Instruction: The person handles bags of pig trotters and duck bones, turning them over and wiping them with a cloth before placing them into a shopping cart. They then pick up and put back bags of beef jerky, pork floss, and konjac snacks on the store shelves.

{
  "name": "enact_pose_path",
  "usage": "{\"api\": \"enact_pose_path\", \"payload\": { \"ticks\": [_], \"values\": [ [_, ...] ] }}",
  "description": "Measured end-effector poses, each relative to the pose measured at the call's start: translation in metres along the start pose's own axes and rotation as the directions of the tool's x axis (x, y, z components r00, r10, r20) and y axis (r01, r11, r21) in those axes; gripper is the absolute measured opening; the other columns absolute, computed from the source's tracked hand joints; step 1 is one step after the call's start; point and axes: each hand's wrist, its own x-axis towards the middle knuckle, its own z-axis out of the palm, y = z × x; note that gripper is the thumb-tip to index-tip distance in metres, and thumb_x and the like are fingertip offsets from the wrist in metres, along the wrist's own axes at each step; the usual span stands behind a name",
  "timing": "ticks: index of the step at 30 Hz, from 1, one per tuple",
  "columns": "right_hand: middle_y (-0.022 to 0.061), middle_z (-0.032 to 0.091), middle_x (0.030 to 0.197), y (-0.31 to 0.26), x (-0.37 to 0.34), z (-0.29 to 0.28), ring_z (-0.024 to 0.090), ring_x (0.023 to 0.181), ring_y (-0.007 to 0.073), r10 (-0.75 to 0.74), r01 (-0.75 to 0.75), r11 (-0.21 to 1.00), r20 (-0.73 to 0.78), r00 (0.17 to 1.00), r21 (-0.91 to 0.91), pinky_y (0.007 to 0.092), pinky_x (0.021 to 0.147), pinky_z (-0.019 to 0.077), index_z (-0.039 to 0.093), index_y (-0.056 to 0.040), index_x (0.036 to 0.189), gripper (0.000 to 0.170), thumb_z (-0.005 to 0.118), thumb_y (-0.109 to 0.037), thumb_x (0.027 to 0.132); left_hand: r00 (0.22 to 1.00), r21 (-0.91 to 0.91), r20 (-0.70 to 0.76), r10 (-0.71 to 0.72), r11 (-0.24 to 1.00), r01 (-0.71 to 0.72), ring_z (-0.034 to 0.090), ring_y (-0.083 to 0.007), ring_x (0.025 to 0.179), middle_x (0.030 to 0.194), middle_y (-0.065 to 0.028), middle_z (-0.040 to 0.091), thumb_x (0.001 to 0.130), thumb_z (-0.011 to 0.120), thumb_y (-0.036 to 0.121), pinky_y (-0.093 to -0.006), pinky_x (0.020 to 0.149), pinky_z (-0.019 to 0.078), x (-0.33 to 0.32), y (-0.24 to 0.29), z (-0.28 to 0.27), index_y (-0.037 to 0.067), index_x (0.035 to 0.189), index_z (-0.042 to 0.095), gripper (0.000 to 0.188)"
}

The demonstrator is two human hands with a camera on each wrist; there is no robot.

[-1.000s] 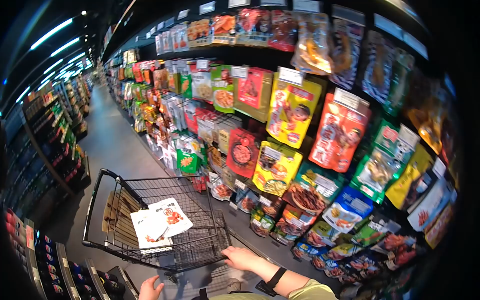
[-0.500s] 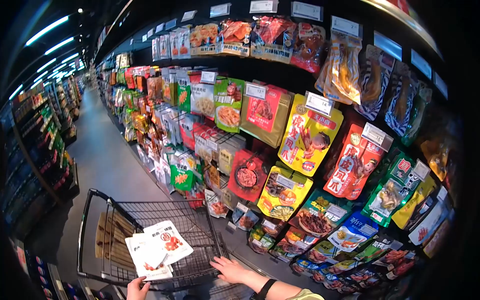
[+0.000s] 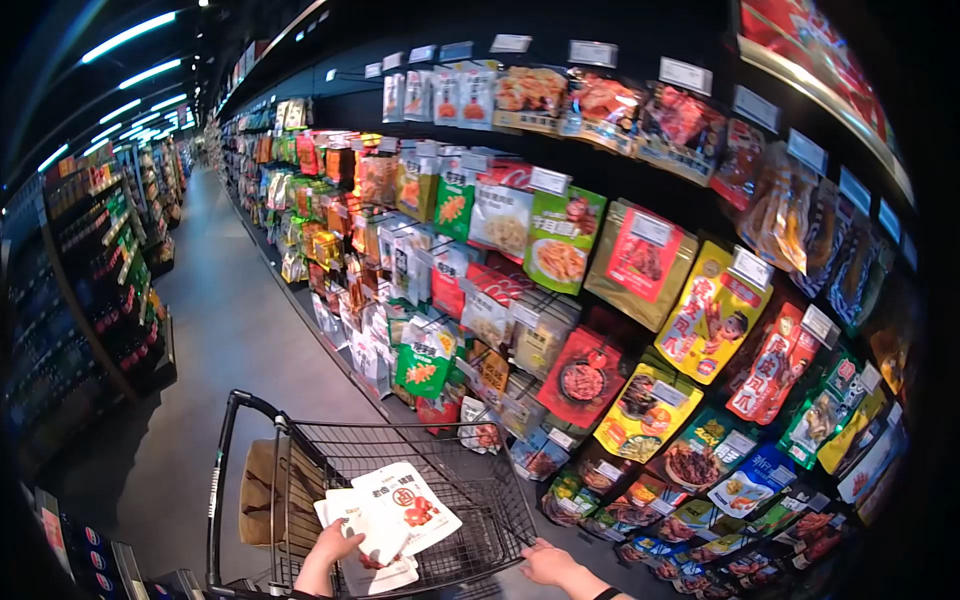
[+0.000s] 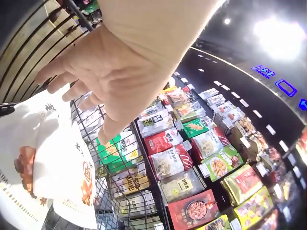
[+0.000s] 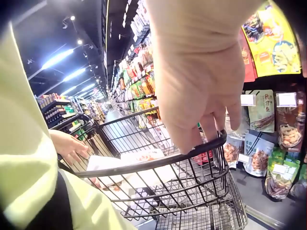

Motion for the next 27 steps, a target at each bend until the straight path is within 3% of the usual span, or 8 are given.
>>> {"api": "enact_pose_path", "payload": {
  "ticks": [5, 11, 13, 14, 16, 19, 23, 27],
  "values": [
    [0.0201, 0.061, 0.103, -0.027, 0.008, -0.011, 0.043, 0.116, 0.0436, 0.145, -0.144, 0.989, 0.024, 0.989, -0.021, 0.0449, 0.095, 0.0396, 0.054, -0.0054, 0.111, 0.042, 0.053, -0.038, 0.083, 0.997, -0.207, 0.053, 0.058, 0.977, -0.046, 0.051, -0.034, 0.111, 0.118, -0.0236, 0.053, 0.064, 0.074, 0.041, -0.0351, 0.094, 0.0424, 0.038, -0.019, 0.013, -0.004, 0.125, 0.04, 0.083],
    [0.0231, 0.059, 0.102, -0.061, 0.013, -0.029, 0.052, 0.104, 0.0372, 0.251, -0.251, 0.968, -0.05, 0.967, 0.015, 0.0402, 0.094, 0.039, 0.054, 0.0012, 0.102, 0.044, 0.055, -0.037, 0.08, 0.993, -0.171, 0.118, 0.002, 0.985, 0.018, 0.051, -0.0345, 0.111, 0.119, -0.0251, 0.052, 0.063, 0.073, 0.044, -0.0357, 0.093, 0.0423, 0.064, -0.032, 0.022, -0.006, 0.129, 0.032, 0.093],
    [0.0236, 0.059, 0.1, -0.069, 0.02, -0.037, 0.05, 0.104, 0.0385, 0.29, -0.289, 0.957, 0.06, 0.955, -0.025, 0.0418, 0.092, 0.0405, 0.056, 0.0015, 0.099, 0.041, 0.054, -0.035, 0.08, 0.991, -0.189, 0.135, -0.021, 0.981, 0.046, 0.049, -0.0344, 0.114, 0.121, -0.0273, 0.049, 0.063, 0.072, 0.046, -0.0352, 0.095, 0.0408, 0.063, -0.029, 0.02, -0.009, 0.129, 0.03, 0.095],
    [0.0225, 0.058, 0.107, -0.068, 0.025, -0.037, 0.051, 0.106, 0.0367, 0.289, -0.284, 0.957, 0.117, 0.95, -0.056, 0.0415, 0.092, 0.041, 0.047, 0.002, 0.118, 0.049, 0.057, -0.031, 0.083, 0.994, -0.152, 0.099, -0.055, 0.986, 0.07, 0.044, -0.0374, 0.117, 0.127, -0.0259, 0.042, 0.064, 0.071, 0.047, -0.0384, 0.097, 0.0377, 0.061, -0.027, 0.021, -0.004, 0.133, 0.026, 0.097],
    [0.0214, 0.059, 0.104, -0.055, 0.043, -0.031, 0.053, 0.104, 0.0379, 0.27, -0.267, 0.963, 0.164, 0.949, -0.04, 0.0427, 0.089, 0.0422, 0.051, -0.0015, 0.115, 0.046, 0.053, -0.035, 0.083, 0.993, -0.115, 0.073, -0.098, 0.988, 0.106, 0.029, -0.0415, 0.125, 0.139, -0.0245, 0.024, 0.065, 0.067, 0.05, -0.0428, 0.104, 0.0275, 0.061, -0.025, 0.028, 0.002, 0.139, 0.021, 0.099],
    [0.021, 0.059, 0.107, -0.04, 0.078, -0.03, 0.055, 0.1, 0.0375, 0.245, -0.272, 0.96, 0.271, 0.931, 0.067, 0.0428, 0.086, 0.0436, 0.053, -0.0055, 0.116, 0.047, 0.048, -0.041, 0.085, 0.995, -0.105, 0.036, -0.093, 0.99, 0.096, 0.027, -0.0427, 0.126, 0.14, -0.0248, 0.024, 0.064, 0.067, 0.05, -0.0436, 0.105, 0.0251, 0.062, -0.025, 0.038, 0.003, 0.138, 0.024, 0.097],
    [0.0202, 0.061, 0.103, -0.078, 0.109, -0.048, 0.057, 0.098, 0.0357, 0.163, -0.17, 0.985, 0.148, 0.975, 0.034, 0.0421, 0.084, 0.0447, 0.05, -0.0041, 0.118, 0.048, 0.048, -0.039, 0.085, 0.99, -0.137, 0.101, -0.098, 0.984, 0.111, 0.019, -0.0451, 0.129, 0.141, -0.025, 0.021, 0.065, 0.067, 0.051, -0.0466, 0.106, 0.0217, 0.053, -0.016, 0.025, 0.006, 0.137, 0.028, 0.093],
    [0.0204, 0.058, 0.111, -0.088, 0.146, -0.038, 0.055, 0.103, 0.0347, 0.136, -0.178, 0.97, 0.237, 0.962, 0.166, 0.0414, 0.088, 0.0427, 0.049, -0.0045, 0.121, 0.049, 0.048, -0.039, 0.086, 0.987, -0.148, 0.152, -0.056, 0.986, 0.078, 0.006, -0.0459, 0.132, 0.144, -0.0216, 0.014, 0.066, 0.066, 0.05, -0.0599, 0.104, 0.0156, 0.058, -0.022, 0.043, 0.01, 0.136, 0.03, 0.089]
  ]
}}
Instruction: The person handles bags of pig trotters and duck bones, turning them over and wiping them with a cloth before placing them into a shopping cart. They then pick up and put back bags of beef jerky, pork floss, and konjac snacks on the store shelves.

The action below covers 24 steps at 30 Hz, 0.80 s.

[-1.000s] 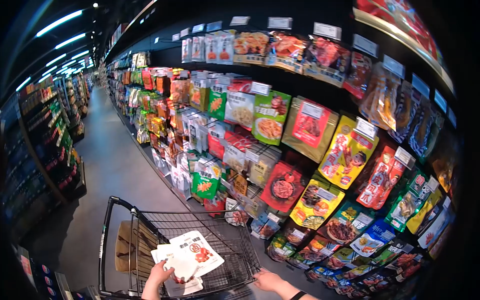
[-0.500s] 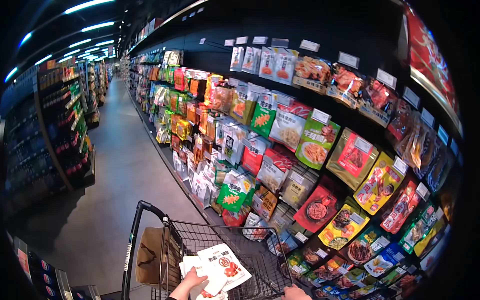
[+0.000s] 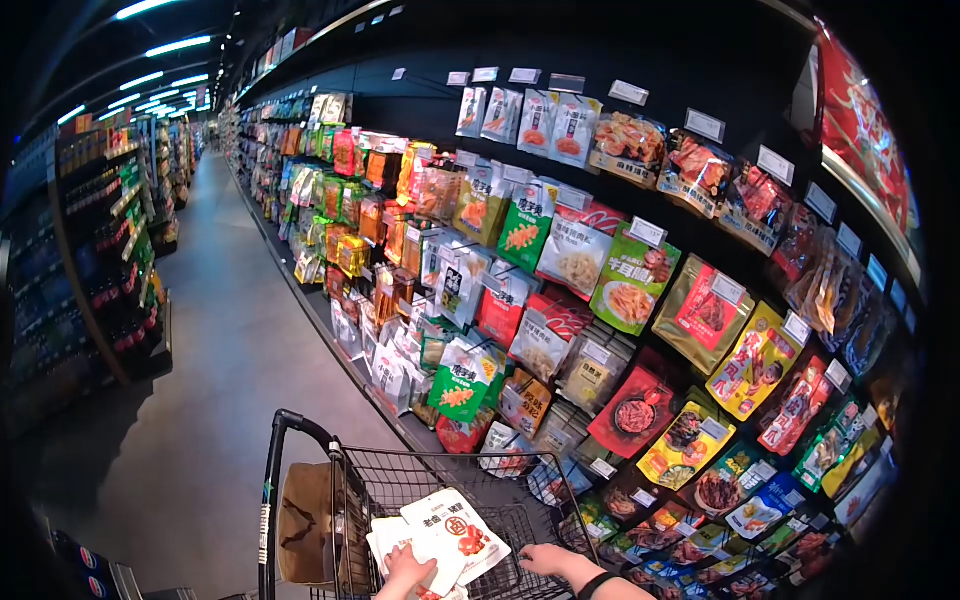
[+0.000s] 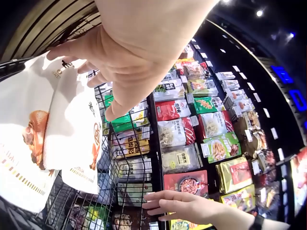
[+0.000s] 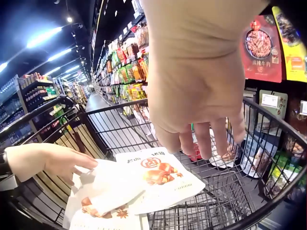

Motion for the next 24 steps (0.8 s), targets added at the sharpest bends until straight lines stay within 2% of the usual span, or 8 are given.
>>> {"api": "enact_pose_path", "payload": {
  "ticks": [4, 7, 9, 12, 14, 18, 22, 24],
  "values": [
    [0.0199, 0.057, 0.114, 0.002, 0.028, 0.01, 0.054, 0.106, 0.0339, -0.022, 0.022, 1.0, 0.038, 0.999, 0.001, 0.0406, 0.089, 0.0418, 0.047, -0.0046, 0.124, 0.051, 0.048, -0.04, 0.086, 0.999, 0.037, -0.036, -0.028, 0.999, 0.03, 0.015, -0.0432, 0.131, 0.142, -0.0223, 0.021, 0.065, 0.066, 0.052, -0.0586, 0.102, 0.0217, -0.026, 0.019, -0.013, 0.009, 0.131, 0.039, 0.083],
    [0.0183, 0.056, 0.116, 0.005, 0.043, 0.012, 0.055, 0.105, 0.0304, 0.03, -0.035, 0.999, 0.129, 0.991, 0.031, 0.0377, 0.087, 0.0432, 0.045, -0.0061, 0.127, 0.054, 0.048, -0.043, 0.087, 0.998, 0.055, -0.032, -0.057, 0.997, 0.058, 0.013, -0.0427, 0.131, 0.143, -0.0192, 0.019, 0.066, 0.065, 0.052, -0.061, 0.101, 0.0201, -0.024, 0.017, -0.014, 0.011, 0.131, 0.04, 0.081],
    [0.0172, 0.057, 0.115, 0.017, 0.063, 0.021, 0.056, 0.104, 0.0283, 0.019, -0.027, 0.998, 0.127, 0.992, 0.064, 0.0356, 0.086, 0.0436, 0.045, -0.0046, 0.127, 0.056, 0.05, -0.042, 0.087, 0.999, 0.072, 0.02, -0.047, 0.996, 0.045, 0.008, -0.0435, 0.133, 0.145, -0.0176, 0.016, 0.068, 0.063, 0.052, -0.0602, 0.104, 0.0147, -0.025, 0.018, -0.02, 0.012, 0.135, 0.034, 0.083],
    [0.0171, 0.058, 0.113, 0.025, 0.083, 0.03, 0.056, 0.102, 0.0272, -0.042, 0.031, 0.987, 0.063, 0.997, 0.159, 0.0349, 0.084, 0.044, 0.045, -0.0028, 0.127, 0.057, 0.052, -0.043, 0.086, 0.998, 0.101, -0.002, -0.057, 0.993, 0.057, 0.011, -0.0419, 0.133, 0.145, -0.0164, 0.018, 0.069, 0.062, 0.051, -0.0591, 0.104, 0.0146, -0.02, 0.015, -0.021, 0.012, 0.135, 0.035, 0.082],
    [0.0189, 0.057, 0.114, 0.02, 0.093, 0.027, 0.056, 0.102, 0.0274, -0.003, -0.015, 0.983, 0.099, 0.995, 0.18, 0.0346, 0.085, 0.044, 0.045, 0.0001, 0.125, 0.059, 0.053, -0.043, 0.086, 0.997, 0.078, -0.016, -0.079, 0.994, 0.08, 0.01, -0.0411, 0.133, 0.145, -0.019, 0.017, 0.069, 0.063, 0.049, -0.0601, 0.103, 0.0149, -0.024, 0.017, -0.025, 0.01, 0.135, 0.036, 0.081],
    [0.0228, 0.055, 0.116, 0.024, 0.121, 0.035, 0.054, 0.107, 0.0312, -0.108, 0.089, 0.978, 0.096, 0.989, 0.187, 0.0378, 0.088, 0.0428, 0.042, 0.0029, 0.126, 0.061, 0.054, -0.041, 0.085, 0.978, -0.046, -0.195, -0.07, 0.997, 0.063, 0.004, -0.0403, 0.134, 0.145, -0.0237, 0.005, 0.068, 0.067, 0.038, -0.0633, 0.099, 0.0199, -0.032, 0.019, -0.027, 0.006, 0.134, 0.034, 0.081],
    [0.0245, 0.047, 0.126, 0.004, 0.124, 0.039, 0.046, 0.116, 0.0356, -0.065, 0.047, 0.977, 0.08, 0.995, 0.206, 0.0387, 0.096, 0.0389, 0.031, 0.0035, 0.133, 0.071, 0.06, -0.032, 0.079, 0.931, -0.086, -0.363, -0.04, 0.996, 0.009, 0.009, -0.0436, 0.132, 0.143, -0.0268, 0.007, 0.067, 0.068, 0.03, -0.0558, 0.103, 0.0219, -0.035, 0.012, -0.019, 0.003, 0.138, 0.022, 0.09],
    [0.0253, 0.043, 0.129, 0.004, 0.136, 0.054, 0.044, 0.119, 0.0357, -0.032, 0.034, 0.97, -0.012, 0.999, 0.241, 0.0385, 0.098, 0.0373, 0.026, 0.0031, 0.135, 0.077, 0.063, -0.028, 0.075, 0.898, -0.098, -0.44, -0.013, 0.995, -0.033, 0.013, -0.0448, 0.131, 0.142, -0.0281, 0.008, 0.066, 0.069, 0.026, -0.0515, 0.104, 0.023, -0.028, 0.004, -0.017, 0.001, 0.139, 0.017, 0.093]
  ]
}}
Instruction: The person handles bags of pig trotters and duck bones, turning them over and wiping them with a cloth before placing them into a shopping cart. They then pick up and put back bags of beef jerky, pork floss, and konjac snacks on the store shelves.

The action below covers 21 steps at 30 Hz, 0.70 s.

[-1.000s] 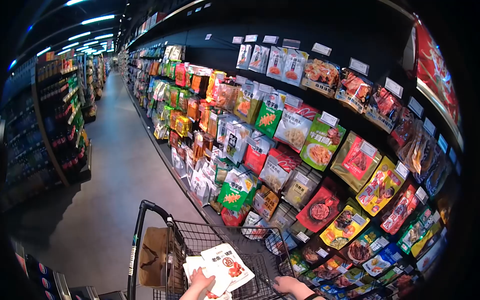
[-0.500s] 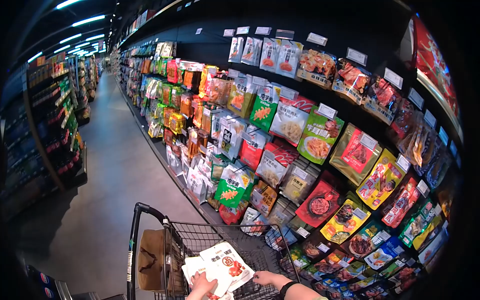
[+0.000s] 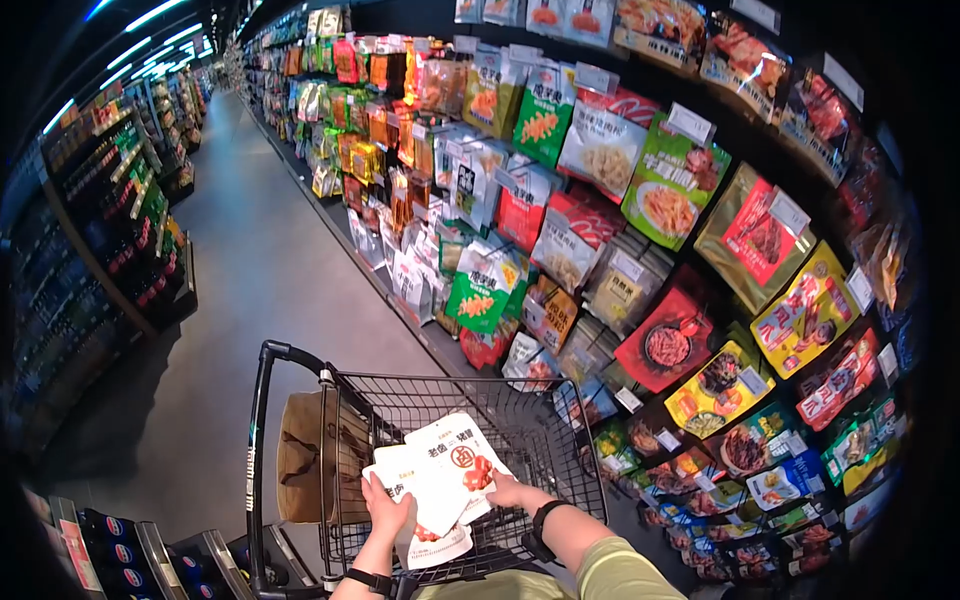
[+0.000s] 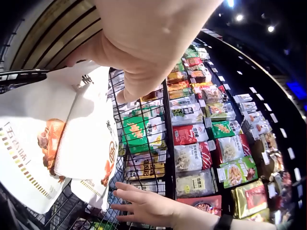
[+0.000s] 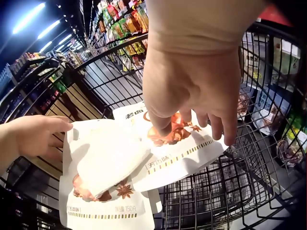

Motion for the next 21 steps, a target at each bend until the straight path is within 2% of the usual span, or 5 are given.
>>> {"api": "enact_pose_path", "payload": {
  "ticks": [3, 4, 6, 14, 21],
  "values": [
    [0.0283, 0.039, 0.129, 0.008, 0.015, 0.015, 0.037, 0.123, 0.0381, 0.004, -0.002, 1.0, -0.072, 0.997, 0.031, 0.039, 0.101, 0.0333, 0.025, 0.0037, 0.135, 0.083, 0.065, -0.028, 0.07, 0.995, -0.26, -0.066, -0.073, 0.964, 0.053, 0.025, -0.0424, 0.127, 0.138, -0.0306, 0.017, 0.066, 0.068, 0.018, -0.0399, 0.104, 0.0268, -0.001, -0.01, -0.005, -0.005, 0.138, 0.008, 0.096],
    [0.0292, 0.039, 0.129, 0.014, 0.022, 0.02, 0.035, 0.124, 0.039, 0.004, 0.001, 0.999, -0.094, 0.996, 0.051, 0.0392, 0.101, 0.0328, 0.024, 0.0049, 0.135, 0.085, 0.065, -0.029, 0.069, 0.983, -0.203, -0.115, -0.144, 0.972, 0.119, 0.042, -0.038, 0.118, 0.127, -0.0296, 0.039, 0.067, 0.068, 0.018, -0.0381, 0.099, 0.0333, -0.001, -0.012, -0.003, -0.005, 0.138, 0.008, 0.096],
    [0.0297, 0.034, 0.132, 0.022, 0.035, 0.033, 0.031, 0.126, 0.0388, 0.0, 0.018, 0.992, -0.143, 0.99, 0.126, 0.0384, 0.103, 0.0308, 0.023, 0.0066, 0.134, 0.087, 0.065, -0.03, 0.067, 0.971, -0.469, 0.051, -0.233, 0.853, 0.23, 0.057, -0.032, 0.101, 0.108, -0.0239, 0.057, 0.068, 0.069, 0.017, -0.035, 0.091, 0.042, -0.003, -0.02, -0.007, -0.007, 0.133, 0.022, 0.084],
    [0.0284, 0.027, 0.134, -0.003, 0.032, 0.024, 0.032, 0.124, 0.0401, 0.436, -0.319, 0.849, -0.217, 0.873, 0.421, 0.0394, 0.102, 0.0324, 0.015, 0.0036, 0.137, 0.097, 0.07, -0.035, 0.067, 0.954, -0.27, 0.067, -0.291, 0.916, 0.298, 0.063, -0.024, 0.086, 0.095, -0.0174, 0.064, 0.069, 0.068, 0.016, -0.032, 0.078, 0.0479, -0.002, -0.037, 0.004, -0.005, 0.107, 0.051, 0.046],
    [0.0275, 0.044, 0.124, 0.01, 0.041, 0.016, 0.045, 0.115, 0.0386, 0.377, -0.327, 0.917, -0.23, 0.897, 0.227, 0.0388, 0.096, 0.0395, 0.04, 0.0006, 0.125, 0.076, 0.068, -0.043, 0.069, 0.929, -0.46, 0.252, -0.27, 0.811, 0.36, 0.061, -0.0171, 0.081, 0.09, -0.0125, 0.066, 0.076, 0.057, 0.007, -0.0296, 0.073, 0.0472, 0.003, -0.054, 0.016, -0.004, 0.1, 0.06, 0.027]
  ]
}}
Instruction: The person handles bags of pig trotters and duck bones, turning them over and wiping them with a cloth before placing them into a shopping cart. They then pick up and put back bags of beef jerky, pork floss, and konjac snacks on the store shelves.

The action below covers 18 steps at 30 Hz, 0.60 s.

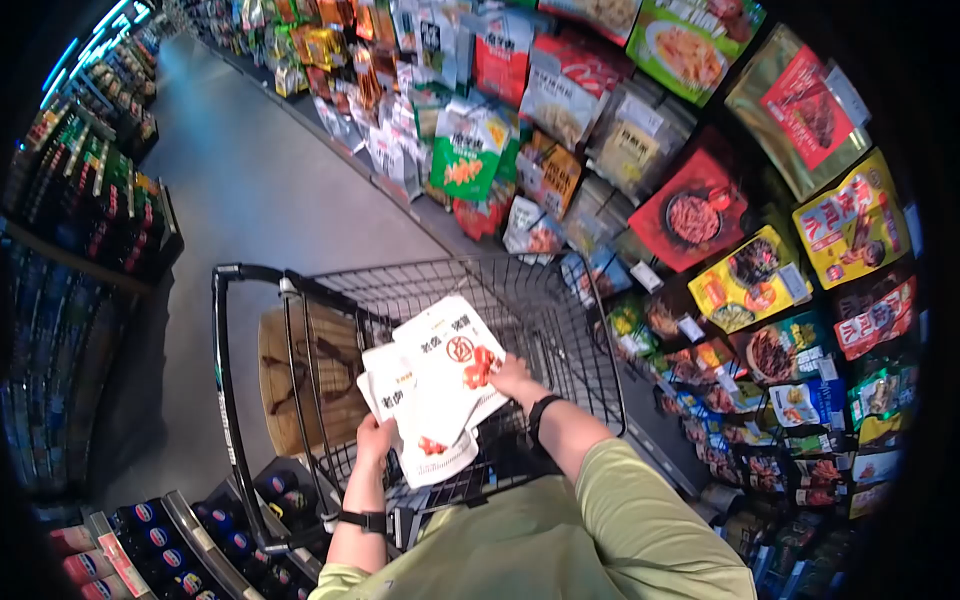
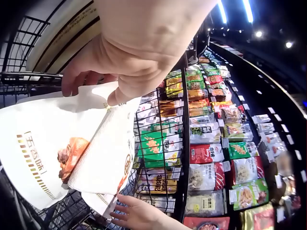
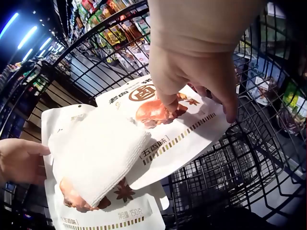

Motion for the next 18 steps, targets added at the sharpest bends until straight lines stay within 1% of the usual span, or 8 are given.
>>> {"api": "enact_pose_path", "payload": {
  "ticks": [3, 5, 7, 9, 10, 12, 15, 18],
  "values": [
    [0.0234, 0.051, 0.119, 0.007, 0.0, -0.008, 0.05, 0.111, 0.0349, -0.037, 0.03, 0.991, -0.058, 0.998, -0.13, 0.0381, 0.095, 0.0402, 0.042, 0.0009, 0.125, 0.074, 0.067, -0.043, 0.07, 0.987, -0.063, 0.055, -0.149, 0.986, 0.152, 0.059, -0.0195, 0.093, 0.103, -0.0149, 0.062, 0.077, 0.056, 0.005, -0.0299, 0.079, 0.0457, -0.012, 0.021, 0.003, -0.005, 0.11, 0.053, 0.034],
    [0.0222, 0.056, 0.114, 0.005, -0.009, -0.023, 0.054, 0.107, 0.0322, -0.016, 0.013, 0.991, -0.023, 1.0, -0.131, 0.0368, 0.093, 0.0419, 0.05, 0.0008, 0.119, 0.069, 0.068, -0.044, 0.069, 0.988, -0.061, 0.052, -0.143, 0.987, 0.146, 0.059, -0.0202, 0.094, 0.104, -0.0152, 0.062, 0.077, 0.057, 0.004, -0.0303, 0.08, 0.0457, -0.009, 0.016, 0.003, -0.005, 0.11, 0.052, 0.034],
    [0.0206, 0.062, 0.104, 0.006, -0.009, -0.039, 0.061, 0.096, 0.0277, -0.043, 0.034, 0.998, 0.197, 0.979, 0.048, 0.035, 0.084, 0.047, 0.059, 0.0055, 0.104, 0.061, 0.068, -0.045, 0.072, 0.991, -0.062, 0.053, -0.126, 0.99, 0.129, 0.059, -0.0209, 0.095, 0.105, -0.0154, 0.061, 0.077, 0.058, 0.003, -0.0307, 0.081, 0.0456, -0.008, 0.016, 0.005, -0.005, 0.11, 0.052, 0.035],
    [0.0183, 0.062, 0.106, 0.01, -0.007, -0.033, 0.062, 0.096, 0.0233, -0.087, -0.034, 0.925, 0.298, 0.951, 0.378, 0.0314, 0.081, 0.0482, 0.056, 0.0043, 0.11, 0.051, 0.068, -0.032, 0.077, 0.995, -0.065, 0.002, -0.096, 0.993, 0.096, 0.06, -0.0217, 0.093, 0.103, -0.0156, 0.062, 0.076, 0.06, 0.002, -0.0313, 0.08, 0.0463, -0.01, 0.018, 0.008, -0.005, 0.107, 0.053, 0.032],
    [0.0183, 0.062, 0.106, 0.009, -0.013, -0.035, 0.062, 0.096, 0.0233, -0.086, -0.036, 0.926, 0.303, 0.949, 0.375, 0.0314, 0.081, 0.0482, 0.056, 0.0043, 0.11, 0.051, 0.068, -0.032, 0.077, 0.995, -0.066, -0.001, -0.101, 0.993, 0.101, 0.06, -0.0217, 0.093, 0.103, -0.0156, 0.062, 0.076, 0.06, 0.002, -0.0313, 0.08, 0.0463, -0.011, 0.021, 0.01, -0.005, 0.107, 0.053, 0.032],
    [0.0149, 0.062, 0.104, 0.001, -0.033, -0.046, 0.062, 0.092, 0.0198, -0.203, -0.156, 0.673, 0.383, 0.901, 0.723, 0.0299, 0.078, 0.0489, 0.053, 0.0024, 0.112, 0.038, 0.065, -0.016, 0.081, 0.991, 0.003, 0.054, -0.126, 0.992, 0.126, 0.061, -0.0206, 0.087, 0.1, -0.013, 0.063, 0.08, 0.06, 0.005, -0.0318, 0.071, 0.048, -0.011, 0.026, 0.012, -0.003, 0.11, 0.054, 0.031],
    [0.0124, 0.062, 0.101, -0.004, -0.047, -0.061, 0.061, 0.089, 0.0186, -0.187, -0.117, 0.563, 0.264, 0.946, 0.818, 0.0311, 0.076, 0.0495, 0.052, 0.0018, 0.11, 0.031, 0.062, -0.007, 0.082, 0.967, 0.005, 0.135, -0.215, 0.976, 0.216, 0.061, -0.0198, 0.083, 0.097, -0.0123, 0.064, 0.081, 0.06, 0.005, -0.0313, 0.069, 0.0479, 0.002, 0.014, 0.019, -0.003, 0.108, 0.056, 0.029],
    [0.009, 0.063, 0.09, 0.009, -0.061, -0.084, 0.06, 0.081, 0.0161, -0.301, 0.201, 0.717, 0.037, 0.953, 0.667, 0.0292, 0.073, 0.0483, 0.055, 0.0015, 0.1, 0.022, 0.062, -0.008, 0.081, 0.965, 0.044, 0.218, -0.148, 0.989, 0.142, 0.061, -0.0179, 0.079, 0.093, -0.0107, 0.065, 0.081, 0.059, 0.004, -0.0303, 0.066, 0.0478, -0.016, 0.038, 0.047, -0.003, 0.104, 0.059, 0.024]
  ]
}}
